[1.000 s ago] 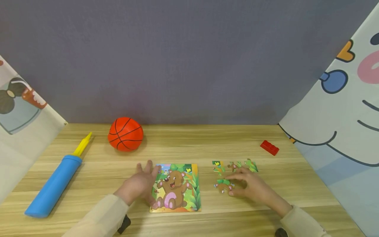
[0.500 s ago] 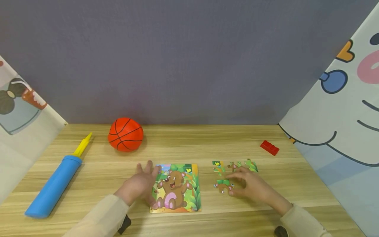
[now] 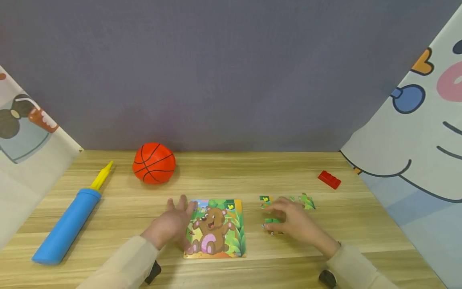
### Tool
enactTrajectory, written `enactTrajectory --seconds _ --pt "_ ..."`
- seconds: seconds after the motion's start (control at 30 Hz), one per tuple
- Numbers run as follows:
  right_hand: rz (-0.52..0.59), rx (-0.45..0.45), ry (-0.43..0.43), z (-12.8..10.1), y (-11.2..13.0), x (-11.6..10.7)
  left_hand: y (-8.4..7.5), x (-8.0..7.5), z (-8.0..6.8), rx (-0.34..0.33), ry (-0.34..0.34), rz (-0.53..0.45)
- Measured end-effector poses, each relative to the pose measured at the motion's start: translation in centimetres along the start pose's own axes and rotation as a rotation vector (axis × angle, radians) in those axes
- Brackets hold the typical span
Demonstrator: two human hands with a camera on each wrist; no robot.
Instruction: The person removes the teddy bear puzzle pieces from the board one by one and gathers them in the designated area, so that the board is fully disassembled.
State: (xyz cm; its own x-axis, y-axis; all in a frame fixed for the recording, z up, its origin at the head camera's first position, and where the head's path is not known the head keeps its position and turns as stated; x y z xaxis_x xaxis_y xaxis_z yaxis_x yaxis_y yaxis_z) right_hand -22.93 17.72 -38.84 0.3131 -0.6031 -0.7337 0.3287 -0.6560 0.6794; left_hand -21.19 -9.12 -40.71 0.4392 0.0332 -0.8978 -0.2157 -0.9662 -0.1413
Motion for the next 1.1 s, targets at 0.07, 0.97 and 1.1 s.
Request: enactTrajectory --seconds 0.07,0.97,1.1 --pt "0.009 0.010 0.003 0.4 0.4 0.5 0.0 0.0 0.0 0.003 0.001 0.005" --pt "0.081 0.010 0.053 4.4 6.3 6.9 0.4 0.3 0.1 -0.039 0.037 -0.044" --pt "0.047 0.015 0.066 4.6 6.7 7.6 0.4 0.3 0.1 -0.041 0.037 -0.041"
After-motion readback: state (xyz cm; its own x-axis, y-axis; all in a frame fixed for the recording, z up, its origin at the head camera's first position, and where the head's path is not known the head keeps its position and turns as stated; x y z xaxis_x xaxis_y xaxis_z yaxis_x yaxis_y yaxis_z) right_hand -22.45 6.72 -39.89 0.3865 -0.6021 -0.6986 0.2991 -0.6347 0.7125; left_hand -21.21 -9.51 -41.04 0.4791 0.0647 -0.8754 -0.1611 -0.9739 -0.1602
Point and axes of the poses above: each hand's wrist, its own z-axis towards the middle knuckle, its own x-axis out of the palm, y = z × x, the point moved 10 cm from there along z, towards the middle knuckle, and after that the axes turned 9 degrees about z, right-handed, at the moved point
